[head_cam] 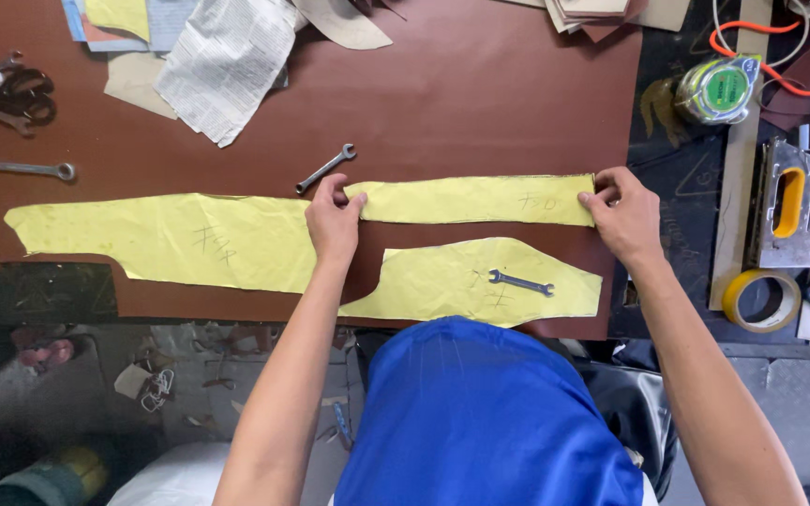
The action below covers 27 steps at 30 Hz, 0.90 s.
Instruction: The person repeatedly picks up, unfolds, and places yellow paper templates and brown leather strips on a workbench. They align the templates, smooth them with their hands, and occasionally move wrenches and scissors aside to clear space. The task involves organizing and inspecting the materials without cutting or assembling them.
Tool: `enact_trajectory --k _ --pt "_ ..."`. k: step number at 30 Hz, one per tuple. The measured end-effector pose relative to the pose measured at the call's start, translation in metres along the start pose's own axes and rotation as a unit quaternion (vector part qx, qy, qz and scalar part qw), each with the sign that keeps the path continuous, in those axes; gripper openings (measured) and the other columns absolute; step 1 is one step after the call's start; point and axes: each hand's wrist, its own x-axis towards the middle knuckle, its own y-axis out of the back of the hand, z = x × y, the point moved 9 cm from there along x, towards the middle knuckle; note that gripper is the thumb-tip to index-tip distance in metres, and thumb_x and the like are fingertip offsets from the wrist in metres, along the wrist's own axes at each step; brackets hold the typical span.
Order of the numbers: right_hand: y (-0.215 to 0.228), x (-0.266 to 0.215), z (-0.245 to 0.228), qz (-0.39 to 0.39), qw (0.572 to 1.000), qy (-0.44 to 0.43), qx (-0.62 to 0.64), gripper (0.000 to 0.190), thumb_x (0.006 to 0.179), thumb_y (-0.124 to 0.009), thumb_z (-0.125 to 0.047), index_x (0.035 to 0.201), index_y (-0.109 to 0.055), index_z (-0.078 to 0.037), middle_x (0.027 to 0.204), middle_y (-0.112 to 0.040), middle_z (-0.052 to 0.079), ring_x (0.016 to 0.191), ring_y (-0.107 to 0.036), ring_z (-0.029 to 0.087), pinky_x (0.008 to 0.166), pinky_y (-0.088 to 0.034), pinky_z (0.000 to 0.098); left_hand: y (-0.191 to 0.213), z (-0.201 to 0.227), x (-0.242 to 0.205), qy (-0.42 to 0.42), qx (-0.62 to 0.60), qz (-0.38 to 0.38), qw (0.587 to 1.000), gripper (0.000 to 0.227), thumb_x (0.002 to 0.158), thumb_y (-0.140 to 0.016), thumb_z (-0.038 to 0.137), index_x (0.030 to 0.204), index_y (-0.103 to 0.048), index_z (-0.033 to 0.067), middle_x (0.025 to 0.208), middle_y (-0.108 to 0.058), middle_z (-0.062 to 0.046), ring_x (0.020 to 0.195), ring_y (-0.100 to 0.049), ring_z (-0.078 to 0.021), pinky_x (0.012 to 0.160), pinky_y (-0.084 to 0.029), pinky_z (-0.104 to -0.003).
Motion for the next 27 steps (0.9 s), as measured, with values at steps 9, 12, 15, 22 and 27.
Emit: enact_trajectory --k 9,12,15,22,27 --pt "0.007 -0.008 -0.016 0.022 0.998 0.054 -0.039 0.042 0.086 -0.082 -0.012 0.124 -0.067 -0.003 0.078 -0.065 0.012 0.071 -0.065 0.026 0.071 -0.052 0.0386 0.005 0.024 -0.005 -0.019 0.068 0.007 0.997 0.045 0.082 -0.084 0.013 0.123 -0.068 0.0087 0.093 -0.065 -0.009 0.082 -0.065 -0.0216 0.075 -0.053 -0.037" --pt "0.026 -0.019 -0.021 0.097 0.989 0.104 -0.036 0.049 0.088 -0.082 -0.008 0.133 -0.065 -0.003 0.091 -0.064 0.013 0.077 -0.062 0.025 0.073 -0.051 0.0381 0.016 0.043 -0.019 -0.078 0.047 0.045 0.995 0.049 0.083 -0.082 0.01 0.129 -0.064 0.0065 0.109 -0.058 -0.012 0.092 -0.061 -0.0255 0.08 -0.052 -0.038" --pt "0.036 -0.036 -0.008 0.106 0.992 0.065 -0.008 0.044 0.093 -0.079 -0.006 0.135 -0.065 -0.004 0.1 -0.066 0.011 0.081 -0.064 0.023 0.075 -0.052 0.0367 0.02 0.045 -0.04 -0.081 -0.002 0.042 0.996 0.044 0.091 -0.073 0.008 0.133 -0.06 0.0059 0.119 -0.053 -0.014 0.095 -0.059 -0.0292 0.085 -0.052 -0.039" --pt "0.008 -0.108 -0.014 -0.001 0.996 0.055 -0.064 0.042 0.089 -0.079 -0.009 0.13 -0.069 -0.008 0.097 -0.06 0.011 0.083 -0.062 0.025 0.077 -0.052 0.0388 -0.012 0.053 -0.143 -0.283 0.102 -0.059 0.952 0.032 0.089 -0.074 0.006 0.121 -0.071 0.0085 0.123 -0.061 -0.01 0.11 -0.059 -0.029 0.091 -0.048 -0.043" --pt "0.008 -0.138 -0.005 -0.003 0.993 0.018 -0.117 0.057 0.078 -0.086 -0.013 0.132 -0.068 -0.006 0.103 -0.056 0.016 0.089 -0.061 0.029 0.075 -0.053 0.0403 0.003 0.017 -0.16 -0.19 0.151 -0.051 0.969 0.047 0.078 -0.082 0.016 0.122 -0.068 0.0085 0.119 -0.059 -0.014 0.109 -0.054 -0.0323 0.091 -0.042 -0.046"
